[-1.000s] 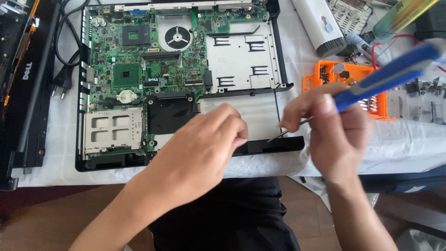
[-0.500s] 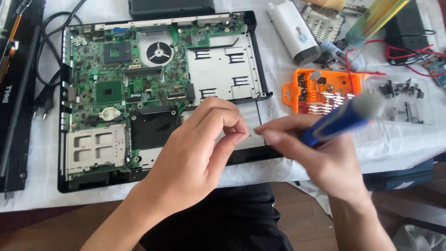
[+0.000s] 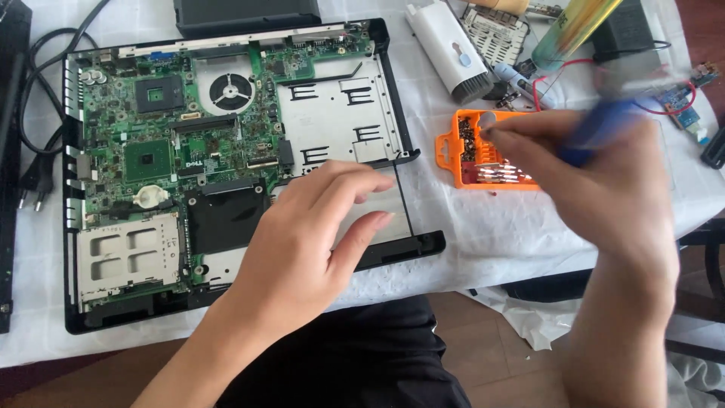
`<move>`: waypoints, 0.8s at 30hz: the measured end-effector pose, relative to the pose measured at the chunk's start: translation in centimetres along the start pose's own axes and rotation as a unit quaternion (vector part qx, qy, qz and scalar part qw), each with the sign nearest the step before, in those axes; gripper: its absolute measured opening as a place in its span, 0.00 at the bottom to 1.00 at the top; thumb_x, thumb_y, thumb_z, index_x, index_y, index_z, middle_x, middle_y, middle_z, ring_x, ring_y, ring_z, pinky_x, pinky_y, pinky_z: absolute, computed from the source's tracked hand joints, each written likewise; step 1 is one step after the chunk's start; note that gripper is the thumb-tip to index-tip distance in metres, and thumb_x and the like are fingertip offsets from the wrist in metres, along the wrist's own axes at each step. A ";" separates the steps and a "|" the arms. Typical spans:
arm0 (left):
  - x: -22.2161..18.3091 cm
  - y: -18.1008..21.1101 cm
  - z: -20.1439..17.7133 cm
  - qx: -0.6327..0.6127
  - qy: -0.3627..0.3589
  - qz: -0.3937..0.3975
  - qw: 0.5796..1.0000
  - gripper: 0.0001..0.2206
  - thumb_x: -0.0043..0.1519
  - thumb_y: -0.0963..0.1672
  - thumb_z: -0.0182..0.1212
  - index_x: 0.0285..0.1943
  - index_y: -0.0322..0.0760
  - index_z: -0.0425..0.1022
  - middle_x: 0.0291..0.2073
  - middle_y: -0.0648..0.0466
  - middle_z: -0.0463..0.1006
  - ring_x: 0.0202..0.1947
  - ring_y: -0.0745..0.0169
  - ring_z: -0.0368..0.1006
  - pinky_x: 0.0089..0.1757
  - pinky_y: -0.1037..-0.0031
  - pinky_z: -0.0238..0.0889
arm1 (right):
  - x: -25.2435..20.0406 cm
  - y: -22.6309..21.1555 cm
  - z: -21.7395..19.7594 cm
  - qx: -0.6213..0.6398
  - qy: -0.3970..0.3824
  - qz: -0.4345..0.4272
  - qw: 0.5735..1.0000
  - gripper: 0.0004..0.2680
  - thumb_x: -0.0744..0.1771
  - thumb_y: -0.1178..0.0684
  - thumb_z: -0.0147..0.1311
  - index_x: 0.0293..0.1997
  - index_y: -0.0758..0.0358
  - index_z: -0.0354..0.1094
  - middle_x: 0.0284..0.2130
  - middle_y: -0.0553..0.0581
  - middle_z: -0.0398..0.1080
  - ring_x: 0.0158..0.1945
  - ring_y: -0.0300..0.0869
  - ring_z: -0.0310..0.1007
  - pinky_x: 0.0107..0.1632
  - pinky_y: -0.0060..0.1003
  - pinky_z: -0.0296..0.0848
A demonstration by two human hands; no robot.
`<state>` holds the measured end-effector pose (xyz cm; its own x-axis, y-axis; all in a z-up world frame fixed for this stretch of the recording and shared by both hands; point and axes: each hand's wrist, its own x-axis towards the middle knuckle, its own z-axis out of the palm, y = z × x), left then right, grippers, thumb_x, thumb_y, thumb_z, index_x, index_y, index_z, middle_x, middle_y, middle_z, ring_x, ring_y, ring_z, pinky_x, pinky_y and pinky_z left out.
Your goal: Disassembling a laptop by unscrewing and removing internal components like the hard drive caddy from the motherboard area.
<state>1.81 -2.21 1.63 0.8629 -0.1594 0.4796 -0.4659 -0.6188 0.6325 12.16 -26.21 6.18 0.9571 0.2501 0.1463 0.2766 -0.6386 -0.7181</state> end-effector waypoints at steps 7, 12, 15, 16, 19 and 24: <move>-1.5 -1.8 0.7 0.107 -0.024 0.028 0.994 0.07 0.68 0.42 0.60 0.50 0.34 0.73 0.46 0.50 0.77 0.47 0.51 0.75 0.51 0.58 0.66 | 1.5 2.8 1.0 -0.164 -0.120 0.110 0.973 0.21 0.71 0.44 0.59 0.17 0.61 0.62 0.12 0.49 0.49 0.18 0.37 0.43 0.25 0.38 0.41; -1.6 -2.3 0.8 0.201 -0.062 0.040 0.977 0.09 0.68 0.45 0.62 0.50 0.34 0.75 0.48 0.51 0.76 0.49 0.51 0.73 0.52 0.59 0.65 | 0.4 1.5 0.2 0.069 -0.054 0.049 0.995 0.13 0.72 0.45 0.52 0.44 0.63 0.79 0.17 0.47 0.52 0.22 0.32 0.46 0.24 0.29 0.47; -0.6 -0.5 0.7 0.095 -0.037 0.040 0.994 0.07 0.67 0.42 0.61 0.50 0.33 0.75 0.45 0.51 0.79 0.48 0.51 0.76 0.50 0.61 0.66 | -0.7 2.5 1.5 0.401 -0.115 -0.089 0.905 0.17 0.72 0.37 0.43 0.40 0.64 0.62 0.18 0.47 0.49 0.19 0.33 0.47 0.23 0.28 0.49; 0.0 0.1 0.8 0.093 -0.039 0.041 0.994 0.07 0.67 0.42 0.61 0.50 0.33 0.75 0.45 0.51 0.79 0.48 0.51 0.76 0.50 0.61 0.66 | -0.9 2.0 2.1 0.401 -0.113 -0.087 0.905 0.17 0.72 0.37 0.43 0.40 0.64 0.62 0.18 0.47 0.49 0.19 0.33 0.47 0.23 0.28 0.49; 1.5 1.5 1.1 -0.089 -0.057 0.006 0.994 0.12 0.66 0.40 0.60 0.58 0.29 0.75 0.45 0.47 0.81 0.43 0.54 0.79 0.45 0.68 0.73 | -1.3 0.5 4.0 0.505 -0.155 -0.115 0.841 0.15 0.72 0.38 0.47 0.39 0.59 0.60 0.18 0.47 0.44 0.20 0.35 0.43 0.24 0.32 0.47; 2.1 0.8 2.6 -0.099 -0.108 -0.048 0.988 0.06 0.62 0.45 0.66 0.41 0.38 0.80 0.29 0.54 0.81 0.28 0.56 0.76 0.33 0.69 0.65 | -1.6 0.0 6.1 0.517 -0.185 -0.144 0.823 0.16 0.72 0.35 0.44 0.38 0.60 0.58 0.20 0.49 0.46 0.21 0.35 0.43 0.26 0.32 0.49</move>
<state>3.71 -5.06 1.57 0.9169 -0.2809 0.2835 -0.3900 -0.4795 0.7861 10.05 -22.20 1.84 0.7200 0.6100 0.3310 0.0817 0.3991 -0.9133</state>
